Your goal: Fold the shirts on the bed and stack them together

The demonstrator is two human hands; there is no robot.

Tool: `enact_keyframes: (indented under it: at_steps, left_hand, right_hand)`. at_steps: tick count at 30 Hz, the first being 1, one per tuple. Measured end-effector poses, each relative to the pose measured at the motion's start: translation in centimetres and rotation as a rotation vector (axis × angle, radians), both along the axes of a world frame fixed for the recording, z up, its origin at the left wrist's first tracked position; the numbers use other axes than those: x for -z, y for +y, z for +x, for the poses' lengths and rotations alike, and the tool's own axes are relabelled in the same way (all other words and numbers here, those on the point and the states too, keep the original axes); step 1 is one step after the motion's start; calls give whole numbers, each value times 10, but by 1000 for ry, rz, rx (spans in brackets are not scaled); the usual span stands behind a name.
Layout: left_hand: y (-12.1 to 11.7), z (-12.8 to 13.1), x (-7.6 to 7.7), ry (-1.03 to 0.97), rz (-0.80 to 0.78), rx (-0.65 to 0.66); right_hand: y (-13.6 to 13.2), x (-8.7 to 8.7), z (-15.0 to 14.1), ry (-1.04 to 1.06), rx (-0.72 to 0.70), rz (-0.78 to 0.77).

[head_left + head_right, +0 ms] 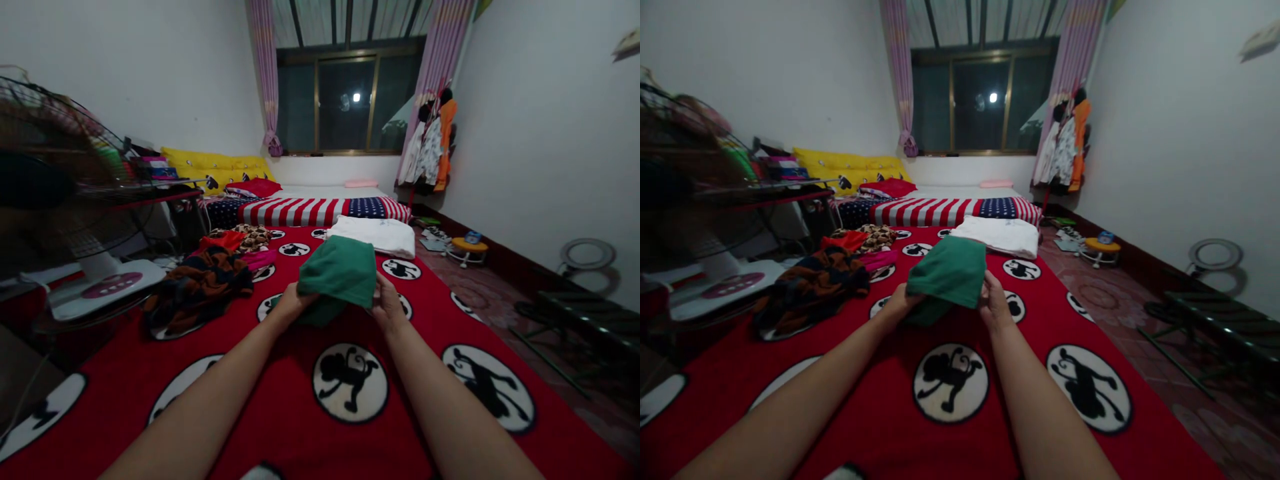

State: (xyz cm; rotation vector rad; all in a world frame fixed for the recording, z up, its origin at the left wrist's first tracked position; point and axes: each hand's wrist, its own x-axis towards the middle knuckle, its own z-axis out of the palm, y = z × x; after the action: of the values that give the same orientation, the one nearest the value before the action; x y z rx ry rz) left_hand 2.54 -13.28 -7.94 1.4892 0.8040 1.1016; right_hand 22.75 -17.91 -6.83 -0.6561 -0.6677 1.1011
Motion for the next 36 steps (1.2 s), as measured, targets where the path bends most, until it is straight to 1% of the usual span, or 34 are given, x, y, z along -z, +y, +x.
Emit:
enact_keyframes:
  at_steps: [3,5,6,8,10,12,15,20,22,23,24,25,28,30,31,34,36]
  left_hand:
    - [10,-12,-7,-277,-232,-203]
    - [18,-21,-11,-458,-315,-338]
    - [22,-26,-12,-517,-339,-381]
    - [28,-37,-15,-562,-376,-406]
    - [30,-45,-16,-553,-387,-366]
    - [28,-47,-15,-495,-348,-303]
    - [23,-40,-10,-259,-189,-170]
    - [16,-26,0,224,147,-20]
    - [16,-24,0,307,194,4]
    - [17,-25,-1,286,186,-9]
    - [18,-26,-3,208,160,-56]
    - [20,-29,-6,92,127,-130]
    - [30,-45,-16,-286,45,-408]
    - [40,-62,-20,-422,11,-547]
    - [45,-71,-20,-461,-3,-597]
    - [58,-93,-16,-560,-49,-708]
    - [63,-98,-11,-579,-68,-708]
  right_hand:
    - [1,-5,-3,149,-7,33]
    - [-1,-8,-3,163,-5,84]
    - [-3,-9,-3,144,-4,104]
    - [-5,-9,0,97,0,115]
    - [-5,-7,5,40,13,87]
    - [-4,-4,10,-23,32,47]
    - [-4,-2,11,-114,17,-6]
    - [-12,-3,3,-321,-153,-91]
    - [-15,-5,2,-342,-196,-111]
    - [-15,-6,3,-331,-182,-119]
    - [-14,-7,6,-307,-145,-128]
    - [-13,-8,10,-265,-82,-129]
    - [-5,-9,31,-26,239,-66]
    - [-1,-8,48,116,426,-16]
    - [0,-7,57,158,490,0]
    - [1,-4,75,194,579,13]
    - [1,-3,80,194,600,4]
